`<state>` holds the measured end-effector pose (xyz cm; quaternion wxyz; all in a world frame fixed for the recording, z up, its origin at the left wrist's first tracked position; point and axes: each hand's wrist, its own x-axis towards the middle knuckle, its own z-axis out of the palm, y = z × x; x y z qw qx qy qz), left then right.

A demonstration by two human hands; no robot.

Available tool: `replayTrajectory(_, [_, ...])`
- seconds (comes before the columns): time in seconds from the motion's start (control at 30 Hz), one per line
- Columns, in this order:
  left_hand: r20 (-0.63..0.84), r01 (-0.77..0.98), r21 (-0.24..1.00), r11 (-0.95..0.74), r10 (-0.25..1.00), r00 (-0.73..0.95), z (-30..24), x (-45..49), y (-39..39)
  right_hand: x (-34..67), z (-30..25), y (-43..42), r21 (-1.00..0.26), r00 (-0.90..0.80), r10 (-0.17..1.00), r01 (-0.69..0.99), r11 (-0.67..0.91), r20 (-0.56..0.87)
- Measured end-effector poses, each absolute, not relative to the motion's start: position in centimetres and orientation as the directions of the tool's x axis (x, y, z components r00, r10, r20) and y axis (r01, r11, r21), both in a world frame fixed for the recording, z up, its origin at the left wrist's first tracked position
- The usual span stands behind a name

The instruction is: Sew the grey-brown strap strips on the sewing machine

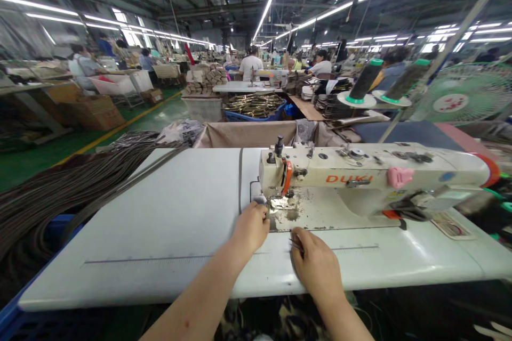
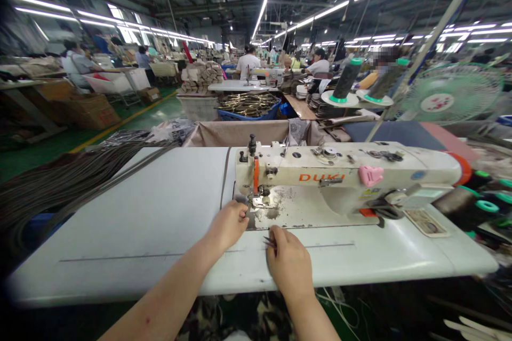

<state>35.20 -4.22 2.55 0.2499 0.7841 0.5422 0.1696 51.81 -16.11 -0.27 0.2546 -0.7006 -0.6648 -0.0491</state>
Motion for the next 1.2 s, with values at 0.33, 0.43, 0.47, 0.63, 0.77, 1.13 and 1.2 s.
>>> replayTrajectory(0.33, [-0.109,0.786,0.57,-0.239,0.927,0.36,3.4,36.2,-5.8,51.6,0.0,-16.2,-0.312,0.122,0.905,0.95,0.012,0.407])
replayTrajectory(0.43, [-0.13,0.784,0.57,-0.248,0.914,0.383,3.1,36.0,-6.2,51.6,0.0,-16.2,-0.33,0.116,0.909,0.944,0.024,0.4])
replayTrajectory(0.47, [-0.132,0.778,0.576,-0.251,0.91,0.392,3.0,35.9,-6.4,51.6,0.0,-16.2,-0.335,0.117,0.91,0.942,0.025,0.398])
replayTrajectory(0.63, [-0.134,0.739,0.608,-0.289,0.881,0.454,2.4,35.2,-7.6,51.7,-0.5,-16.3,-0.381,0.141,0.896,0.924,0.033,0.421])
replayTrajectory(0.77, [-0.095,0.739,0.553,-0.384,0.852,0.514,3.1,34.5,-8.3,52.5,-0.8,-16.5,-0.547,0.196,0.875,0.832,0.091,0.443])
replayTrajectory(1.13, [0.264,0.577,0.368,-0.73,0.677,0.687,0.7,33.9,-8.3,57.0,-1.7,-24.0,-0.931,0.601,0.784,0.355,-0.09,0.153])
replayTrajectory(1.2, [0.333,0.569,0.302,-0.765,0.643,0.689,-1.0,33.6,-7.7,58.8,-2.5,-25.9,-0.922,0.704,0.7,0.34,-0.183,0.121])
